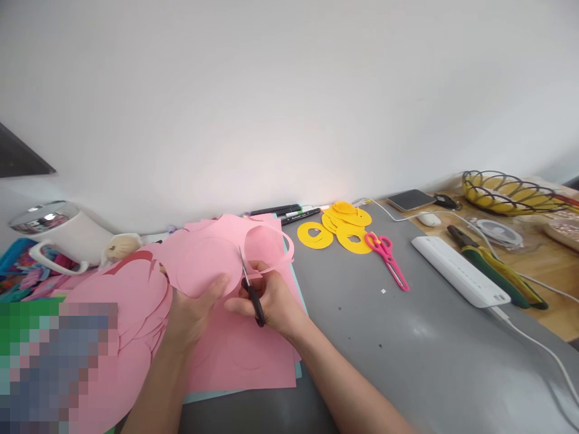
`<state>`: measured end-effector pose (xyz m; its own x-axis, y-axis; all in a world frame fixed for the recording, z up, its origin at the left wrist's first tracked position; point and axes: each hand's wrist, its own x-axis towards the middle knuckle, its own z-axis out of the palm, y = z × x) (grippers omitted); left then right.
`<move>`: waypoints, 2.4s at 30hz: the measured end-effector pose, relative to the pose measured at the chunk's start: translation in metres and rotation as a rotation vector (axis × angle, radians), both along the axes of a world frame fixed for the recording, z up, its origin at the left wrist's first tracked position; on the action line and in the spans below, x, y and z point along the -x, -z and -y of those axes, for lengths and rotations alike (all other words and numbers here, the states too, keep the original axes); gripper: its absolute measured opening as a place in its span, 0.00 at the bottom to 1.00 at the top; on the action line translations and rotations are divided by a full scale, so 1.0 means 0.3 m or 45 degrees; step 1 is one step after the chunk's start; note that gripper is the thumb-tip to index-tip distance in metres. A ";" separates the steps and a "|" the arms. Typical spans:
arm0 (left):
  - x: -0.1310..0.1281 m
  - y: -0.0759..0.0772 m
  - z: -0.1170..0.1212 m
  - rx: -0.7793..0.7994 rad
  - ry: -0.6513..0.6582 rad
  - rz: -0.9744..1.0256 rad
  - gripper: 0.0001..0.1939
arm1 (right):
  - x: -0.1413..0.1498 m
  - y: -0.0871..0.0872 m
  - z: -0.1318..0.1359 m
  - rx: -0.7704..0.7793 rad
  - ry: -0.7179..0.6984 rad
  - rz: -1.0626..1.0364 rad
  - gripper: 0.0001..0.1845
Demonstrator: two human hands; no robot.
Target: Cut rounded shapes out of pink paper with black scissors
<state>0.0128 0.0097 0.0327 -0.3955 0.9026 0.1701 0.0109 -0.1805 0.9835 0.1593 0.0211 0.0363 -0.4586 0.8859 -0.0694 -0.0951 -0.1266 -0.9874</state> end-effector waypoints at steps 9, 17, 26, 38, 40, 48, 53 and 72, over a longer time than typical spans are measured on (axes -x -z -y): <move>0.011 -0.009 0.003 0.050 0.073 0.089 0.37 | -0.002 -0.010 0.003 0.032 -0.004 0.037 0.25; 0.011 -0.003 0.001 0.108 0.108 0.212 0.38 | -0.004 -0.002 -0.001 0.014 0.012 0.064 0.25; 0.012 0.001 -0.003 0.131 0.114 0.269 0.31 | -0.001 -0.004 0.002 -0.004 0.004 0.070 0.25; 0.002 -0.004 -0.006 0.102 0.094 0.289 0.22 | 0.004 0.005 0.006 -0.044 0.029 0.023 0.21; -0.005 -0.006 -0.005 0.101 0.058 0.247 0.21 | 0.006 0.011 0.007 -0.052 0.035 0.024 0.20; -0.003 -0.008 0.003 0.082 0.071 0.217 0.32 | 0.002 0.008 0.001 -0.084 0.030 0.098 0.19; 0.000 -0.016 0.009 0.077 0.101 0.172 0.34 | -0.002 -0.011 0.005 -0.104 0.043 0.215 0.20; -0.001 -0.005 0.003 0.091 0.106 0.191 0.32 | -0.007 -0.013 0.001 -0.090 0.000 0.115 0.21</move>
<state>0.0130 0.0089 0.0342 -0.3347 0.9411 0.0487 -0.1491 -0.1039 0.9833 0.1615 0.0208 0.0402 -0.4530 0.8902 -0.0477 -0.0049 -0.0560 -0.9984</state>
